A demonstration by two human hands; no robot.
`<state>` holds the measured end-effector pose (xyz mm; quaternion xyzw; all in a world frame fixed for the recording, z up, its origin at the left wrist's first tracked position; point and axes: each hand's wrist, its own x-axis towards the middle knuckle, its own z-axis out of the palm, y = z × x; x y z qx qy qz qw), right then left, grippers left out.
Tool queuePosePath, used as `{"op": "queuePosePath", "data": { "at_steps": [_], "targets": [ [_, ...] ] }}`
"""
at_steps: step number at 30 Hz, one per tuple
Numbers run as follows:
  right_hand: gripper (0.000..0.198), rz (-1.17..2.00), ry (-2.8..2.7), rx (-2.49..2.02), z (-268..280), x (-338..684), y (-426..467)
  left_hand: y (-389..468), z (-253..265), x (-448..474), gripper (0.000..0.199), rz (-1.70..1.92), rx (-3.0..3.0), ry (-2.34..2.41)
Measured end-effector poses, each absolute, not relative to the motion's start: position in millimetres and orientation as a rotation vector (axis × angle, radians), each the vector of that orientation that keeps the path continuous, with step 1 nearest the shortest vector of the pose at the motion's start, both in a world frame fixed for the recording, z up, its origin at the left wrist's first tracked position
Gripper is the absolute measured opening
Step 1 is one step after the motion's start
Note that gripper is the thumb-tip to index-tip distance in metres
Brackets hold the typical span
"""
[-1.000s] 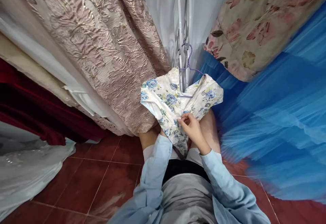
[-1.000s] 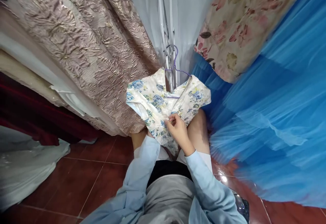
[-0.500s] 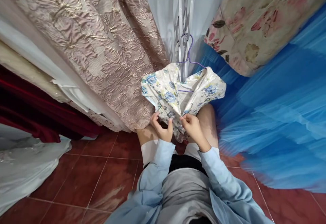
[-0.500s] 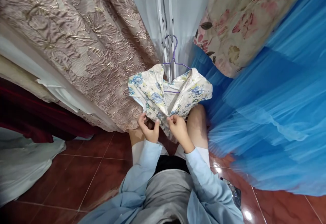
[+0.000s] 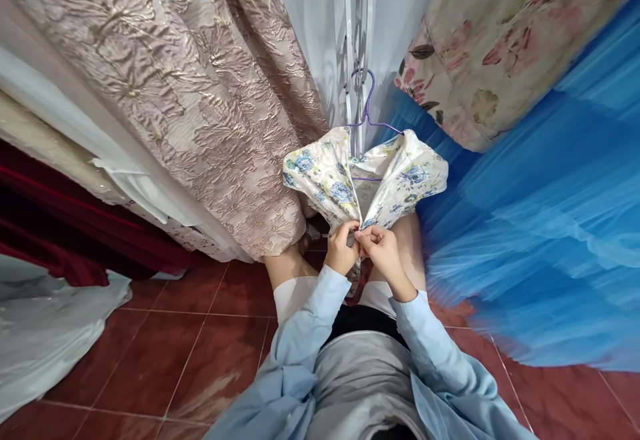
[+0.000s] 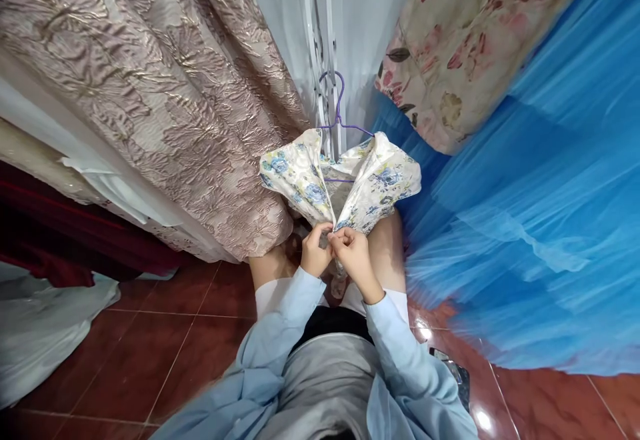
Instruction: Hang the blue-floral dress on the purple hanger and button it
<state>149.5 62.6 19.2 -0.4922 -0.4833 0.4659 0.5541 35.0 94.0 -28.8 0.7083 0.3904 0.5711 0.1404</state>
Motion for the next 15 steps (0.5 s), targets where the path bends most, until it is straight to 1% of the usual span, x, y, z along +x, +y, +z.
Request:
{"op": "queuePosePath", "data": {
  "at_steps": [2,3,5,8,11,15],
  "targets": [
    [0.033,1.098,-1.119,-1.145,21,149,63,96,-29,37,0.006,1.671,1.968,1.173],
    [0.034,1.093,-1.105,-1.134,22,150,64,95,-29,38,0.003,1.67,1.937,1.19],
    [0.038,1.087,-1.072,-1.101,28,152,73,92,-31,39,0.01,1.648,1.905,1.213],
    [0.038,1.104,-1.008,-1.023,49,154,100,85,-33,39,0.011,1.61,1.891,1.216],
    [0.031,1.106,-0.957,-0.98,85,154,140,81,-32,40,0.012,1.573,1.869,1.186],
    [0.028,1.067,-0.968,-0.966,136,155,188,78,-29,48,0.012,1.486,1.904,1.156]
  ]
}}
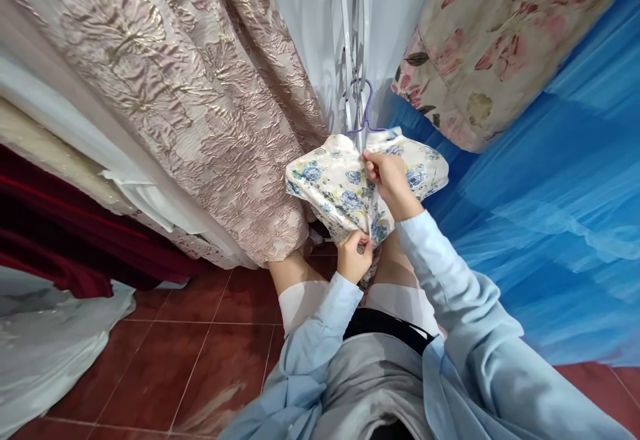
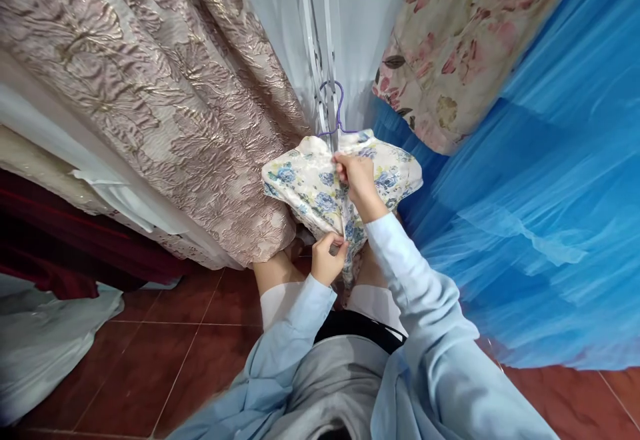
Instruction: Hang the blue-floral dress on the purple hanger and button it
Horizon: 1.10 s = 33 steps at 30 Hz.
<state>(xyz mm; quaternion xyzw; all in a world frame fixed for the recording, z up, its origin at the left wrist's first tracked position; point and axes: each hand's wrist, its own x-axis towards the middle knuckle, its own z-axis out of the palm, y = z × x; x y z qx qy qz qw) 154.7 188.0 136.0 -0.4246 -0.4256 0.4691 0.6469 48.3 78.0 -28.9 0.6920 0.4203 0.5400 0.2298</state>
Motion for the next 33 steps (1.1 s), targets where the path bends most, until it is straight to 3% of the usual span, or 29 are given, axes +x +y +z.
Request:
{"op": "queuePosePath", "data": {
  "at_steps": [7,12,18,25,33],
  "targets": [
    [0.023,0.906,-1.099,-0.97,162,163,186,83,-19,49,0.009,1.494,1.897,1.034],
    [0.024,0.822,-1.175,-0.959,149,164,157,136,63,24,0.032,1.789,1.921,1.043],
    [0.027,0.748,-1.247,-0.964,138,164,158,201,145,16,0.03,1.477,2.483,0.875],
    [0.028,0.776,-1.234,-1.004,107,150,170,206,146,14,0.028,1.647,2.481,0.98],
    [0.03,0.838,-1.273,-1.153,67,131,176,213,139,5,0.04,1.858,2.172,1.003]
  ]
}}
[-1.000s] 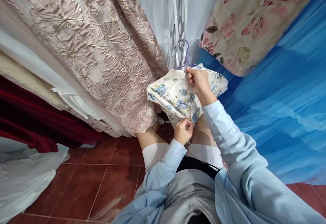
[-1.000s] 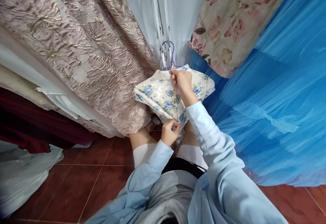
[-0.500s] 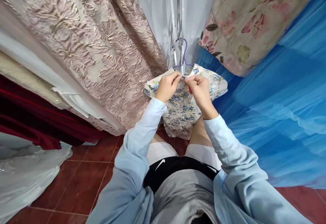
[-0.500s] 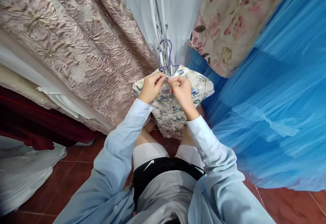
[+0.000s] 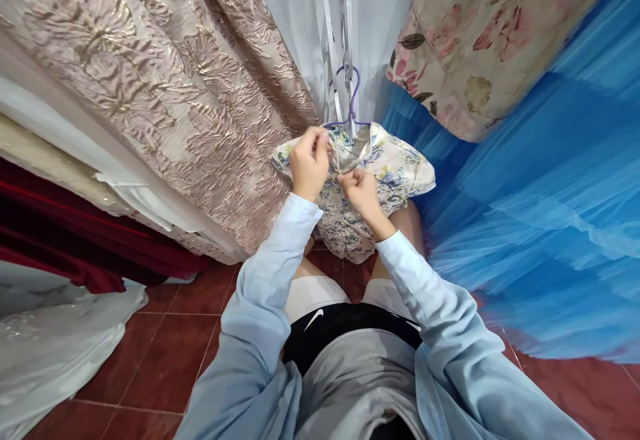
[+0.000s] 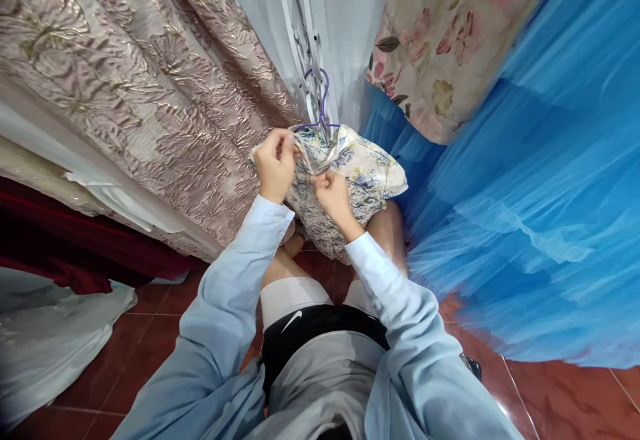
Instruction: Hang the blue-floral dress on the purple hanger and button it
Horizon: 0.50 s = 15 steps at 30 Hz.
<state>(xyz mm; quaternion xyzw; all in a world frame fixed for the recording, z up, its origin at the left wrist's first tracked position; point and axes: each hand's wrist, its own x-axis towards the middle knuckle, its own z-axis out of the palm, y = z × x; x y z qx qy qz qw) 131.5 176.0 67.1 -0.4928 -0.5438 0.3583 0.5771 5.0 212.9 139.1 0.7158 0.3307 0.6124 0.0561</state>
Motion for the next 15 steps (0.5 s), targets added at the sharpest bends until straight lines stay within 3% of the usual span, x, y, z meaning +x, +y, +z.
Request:
{"op": "queuePosePath", "data": {
  "at_steps": [5,10,15],
  "targets": [
    [0.028,0.928,-1.225,-1.24,29,129,150,237,147,-20,0.047,1.9,1.908,0.936],
    [0.035,0.99,-1.594,-1.236,53,127,129,240,124,-34,0.05,1.718,1.722,0.937],
    [0.023,0.415,-1.803,-1.074,92,123,152,230,114,-43,0.045,1.774,1.933,1.092]
  ]
}}
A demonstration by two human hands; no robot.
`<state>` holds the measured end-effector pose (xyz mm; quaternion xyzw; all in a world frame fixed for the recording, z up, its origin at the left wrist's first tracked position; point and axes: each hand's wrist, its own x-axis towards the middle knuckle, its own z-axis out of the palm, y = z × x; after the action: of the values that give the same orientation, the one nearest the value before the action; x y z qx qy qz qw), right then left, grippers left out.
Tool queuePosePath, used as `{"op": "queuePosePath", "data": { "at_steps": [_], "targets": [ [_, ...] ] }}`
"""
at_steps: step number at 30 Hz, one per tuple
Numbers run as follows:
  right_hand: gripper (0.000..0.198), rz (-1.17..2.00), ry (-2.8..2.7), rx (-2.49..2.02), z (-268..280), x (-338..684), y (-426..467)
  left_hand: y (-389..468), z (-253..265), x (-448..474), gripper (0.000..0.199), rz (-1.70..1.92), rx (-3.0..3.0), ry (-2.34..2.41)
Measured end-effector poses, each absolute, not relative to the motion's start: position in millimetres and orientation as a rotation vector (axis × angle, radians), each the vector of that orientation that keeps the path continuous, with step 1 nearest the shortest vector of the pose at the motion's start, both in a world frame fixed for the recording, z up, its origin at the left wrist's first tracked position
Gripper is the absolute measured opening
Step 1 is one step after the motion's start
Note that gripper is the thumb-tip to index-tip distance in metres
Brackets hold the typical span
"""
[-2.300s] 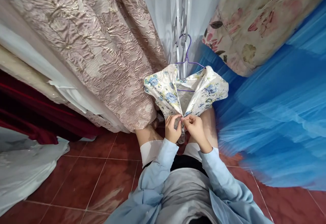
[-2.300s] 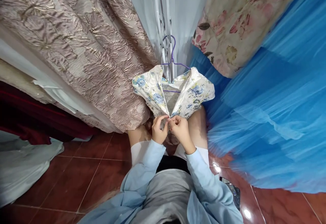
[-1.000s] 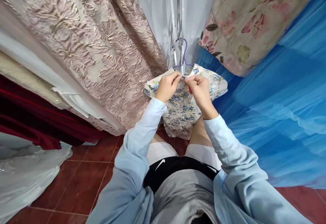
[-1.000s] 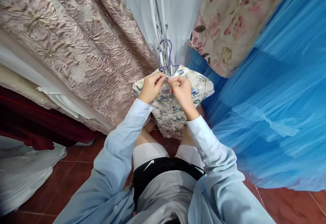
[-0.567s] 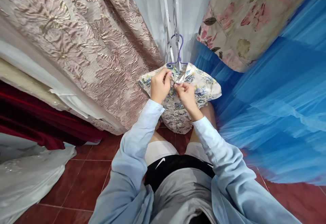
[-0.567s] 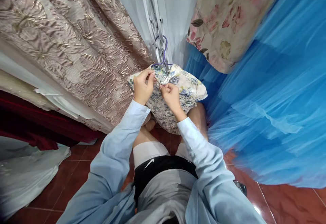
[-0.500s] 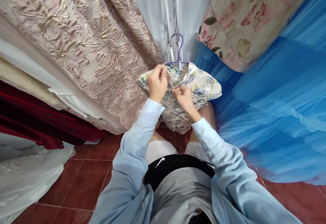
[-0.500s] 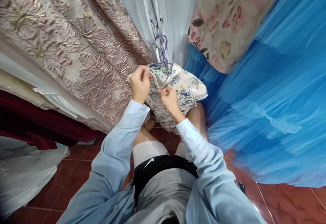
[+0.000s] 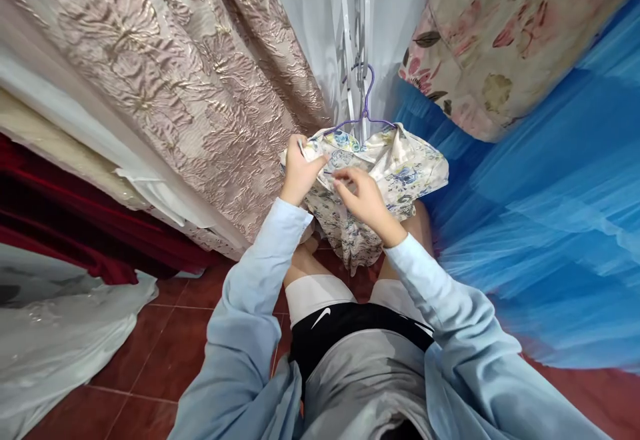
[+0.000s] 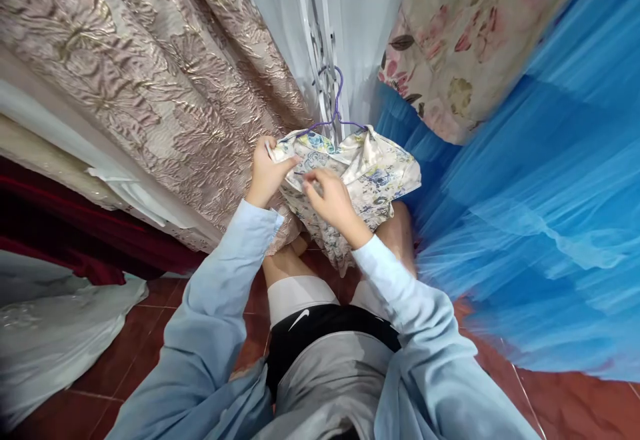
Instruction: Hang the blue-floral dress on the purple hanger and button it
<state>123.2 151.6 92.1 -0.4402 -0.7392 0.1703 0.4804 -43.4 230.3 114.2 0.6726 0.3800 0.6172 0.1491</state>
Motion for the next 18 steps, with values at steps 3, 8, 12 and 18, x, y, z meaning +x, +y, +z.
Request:
{"op": "queuePosePath", "data": {
  "at_steps": [3,8,12,18],
  "targets": [
    [0.03,0.23,-1.946,-1.193,89,126,173,244,120,-69,0.038,1.892,2.014,1.168],
    [0.029,0.197,-2.033,-1.25,73,134,176,287,111,-125,0.02,1.795,1.84,1.401],
    [0.026,0.166,-1.966,-1.364,75,140,169,297,80,-133,0.031,1.579,1.626,1.409],
    [0.023,0.203,-1.942,-1.309,78,155,167,251,26,-110,0.025,1.324,1.331,1.355]
  ]
}}
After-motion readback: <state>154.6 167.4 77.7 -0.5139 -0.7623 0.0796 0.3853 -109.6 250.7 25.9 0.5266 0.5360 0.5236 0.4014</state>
